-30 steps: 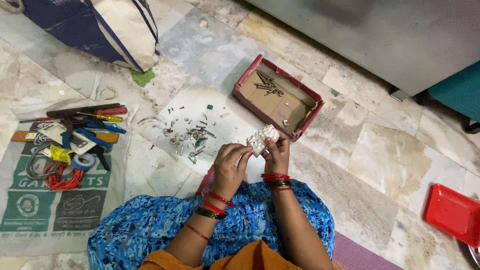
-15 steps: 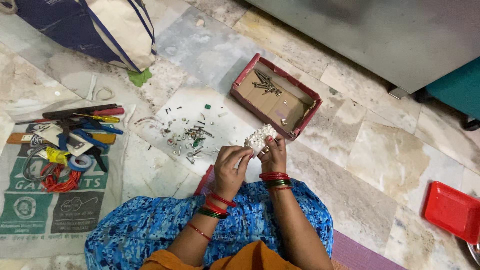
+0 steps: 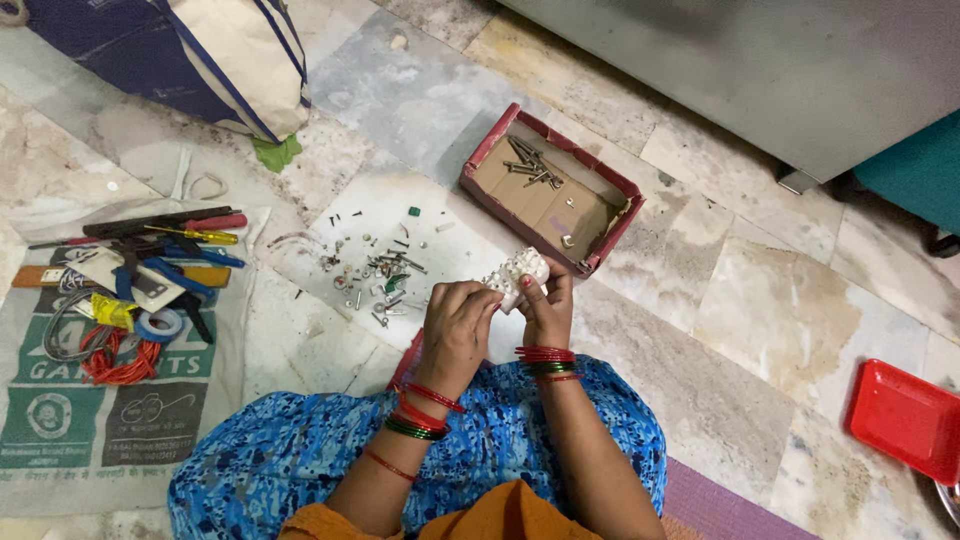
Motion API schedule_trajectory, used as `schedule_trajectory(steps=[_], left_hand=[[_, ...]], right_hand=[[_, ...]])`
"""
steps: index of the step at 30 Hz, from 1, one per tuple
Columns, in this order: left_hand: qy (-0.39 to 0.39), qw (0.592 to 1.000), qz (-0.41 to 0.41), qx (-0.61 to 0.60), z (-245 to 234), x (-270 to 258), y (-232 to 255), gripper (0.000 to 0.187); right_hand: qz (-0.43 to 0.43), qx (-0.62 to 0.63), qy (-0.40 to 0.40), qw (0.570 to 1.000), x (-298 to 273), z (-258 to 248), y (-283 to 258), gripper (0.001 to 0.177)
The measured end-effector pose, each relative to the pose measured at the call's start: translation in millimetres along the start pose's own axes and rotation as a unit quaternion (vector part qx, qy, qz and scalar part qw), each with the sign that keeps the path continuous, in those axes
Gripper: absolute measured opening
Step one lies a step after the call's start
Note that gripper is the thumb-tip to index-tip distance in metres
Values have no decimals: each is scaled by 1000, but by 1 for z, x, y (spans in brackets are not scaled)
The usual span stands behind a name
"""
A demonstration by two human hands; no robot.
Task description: The person sits on the floor and inserts small metal pins into a white plastic block with multiple holes. They pick pins from a pile on the floor and place them into the block, then move some pins into a red box.
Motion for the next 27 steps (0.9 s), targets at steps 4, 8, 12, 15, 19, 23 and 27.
schedule_trajectory(steps=[4, 8, 12, 15, 19, 23, 27], left_hand=[[-11, 1000, -1, 1, 0, 1, 0, 15], [3, 1000, -11, -5, -1, 0, -3, 17], [21, 1000, -18, -7, -2, -1, -6, 15], [13, 1000, -17, -6, -1, -2, -7, 16], [1, 999, -29, -17, 1, -3, -9, 17], [-7, 1000, -27, -16, 2, -2, -9, 17], [-3, 999, -26, -29, 3, -2, -9, 16]], right_hand=[[-7, -14, -7, 1000, -1, 3, -3, 42], [-15, -12, -12, 1000, -2, 4, -4, 43], [-2, -13, -5, 1000, -1, 3, -3, 45], [2, -18, -3, 1000, -2, 4, -4, 47], [2, -28, -1, 1000, -3, 6, -6, 49], [0, -24, -3, 1000, -2, 7, -7, 50], [6, -32, -1, 999, -2, 4, -4, 50]])
Point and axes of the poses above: each hand's wrist, its own x-axis towards the middle knuckle, its own z-axis out of the palm, y = z × x, the point moved 8 cm from there along x, towards the middle knuckle, and after that the axes turned 8 degrees about -y, right-handed, at the moved point
